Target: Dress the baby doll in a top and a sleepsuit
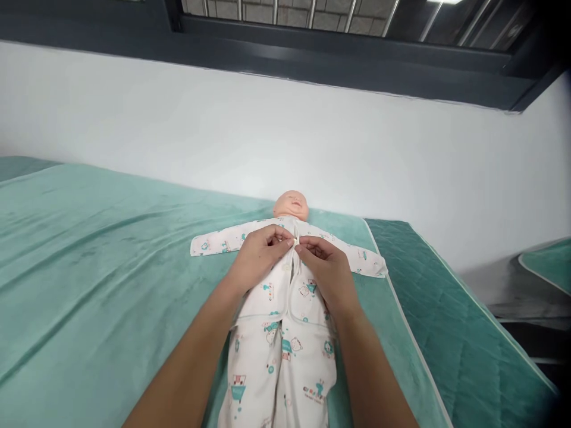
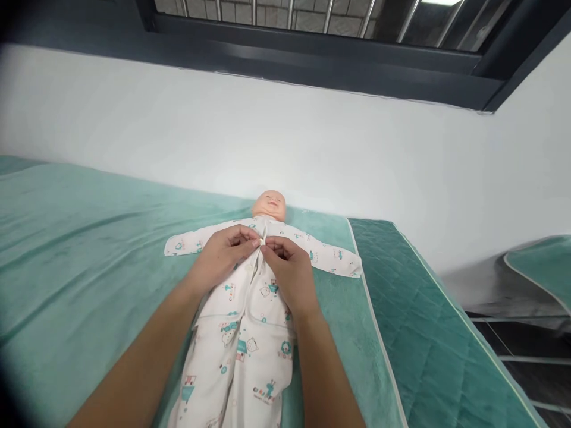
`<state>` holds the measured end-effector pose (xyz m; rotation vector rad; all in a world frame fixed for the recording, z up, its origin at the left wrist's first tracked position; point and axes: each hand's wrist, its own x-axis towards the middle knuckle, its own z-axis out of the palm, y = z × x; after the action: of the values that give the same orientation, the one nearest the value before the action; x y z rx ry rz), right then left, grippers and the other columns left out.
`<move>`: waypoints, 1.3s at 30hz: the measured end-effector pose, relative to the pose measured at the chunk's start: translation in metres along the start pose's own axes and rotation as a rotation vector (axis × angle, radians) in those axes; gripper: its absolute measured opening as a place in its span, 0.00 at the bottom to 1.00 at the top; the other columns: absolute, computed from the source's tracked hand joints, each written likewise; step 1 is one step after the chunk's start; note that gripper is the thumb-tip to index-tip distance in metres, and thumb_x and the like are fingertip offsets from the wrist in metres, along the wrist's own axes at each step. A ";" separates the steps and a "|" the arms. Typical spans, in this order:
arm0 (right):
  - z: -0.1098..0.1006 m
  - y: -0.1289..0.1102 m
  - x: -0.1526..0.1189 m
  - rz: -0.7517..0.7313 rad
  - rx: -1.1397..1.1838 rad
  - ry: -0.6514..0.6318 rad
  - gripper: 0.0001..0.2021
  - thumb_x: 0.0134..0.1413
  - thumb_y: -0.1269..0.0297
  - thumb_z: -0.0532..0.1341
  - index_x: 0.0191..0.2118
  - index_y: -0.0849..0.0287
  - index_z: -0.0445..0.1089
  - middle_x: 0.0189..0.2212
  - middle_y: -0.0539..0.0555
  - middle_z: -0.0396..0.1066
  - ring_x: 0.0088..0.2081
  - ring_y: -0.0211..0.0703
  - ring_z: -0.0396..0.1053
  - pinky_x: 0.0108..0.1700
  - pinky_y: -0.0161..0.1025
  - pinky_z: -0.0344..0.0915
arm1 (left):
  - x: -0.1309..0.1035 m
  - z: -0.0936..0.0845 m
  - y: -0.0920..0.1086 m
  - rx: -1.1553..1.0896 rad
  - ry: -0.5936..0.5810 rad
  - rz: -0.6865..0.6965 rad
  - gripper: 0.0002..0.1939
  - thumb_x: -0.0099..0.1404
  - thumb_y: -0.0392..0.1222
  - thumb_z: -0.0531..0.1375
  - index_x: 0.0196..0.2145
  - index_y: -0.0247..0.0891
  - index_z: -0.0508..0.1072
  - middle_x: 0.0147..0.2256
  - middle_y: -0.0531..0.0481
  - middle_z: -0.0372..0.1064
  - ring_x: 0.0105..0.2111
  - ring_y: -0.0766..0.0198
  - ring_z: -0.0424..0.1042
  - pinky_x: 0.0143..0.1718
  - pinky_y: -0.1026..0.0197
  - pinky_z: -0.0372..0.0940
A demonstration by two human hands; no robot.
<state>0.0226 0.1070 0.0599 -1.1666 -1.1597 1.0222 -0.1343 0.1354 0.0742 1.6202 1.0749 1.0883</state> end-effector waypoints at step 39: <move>0.013 -0.010 -0.015 -0.087 -0.391 -0.020 0.11 0.54 0.59 0.62 0.44 0.51 0.66 0.27 0.44 0.69 0.26 0.37 0.65 0.32 0.36 0.61 | -0.003 0.002 0.006 -0.243 0.014 -0.093 0.12 0.58 0.44 0.65 0.37 0.40 0.69 0.24 0.58 0.62 0.21 0.73 0.56 0.23 0.66 0.52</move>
<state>0.0080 0.0929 0.0679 -1.3974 -1.4564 0.7609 -0.1326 0.1305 0.0786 1.3600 0.9764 1.1233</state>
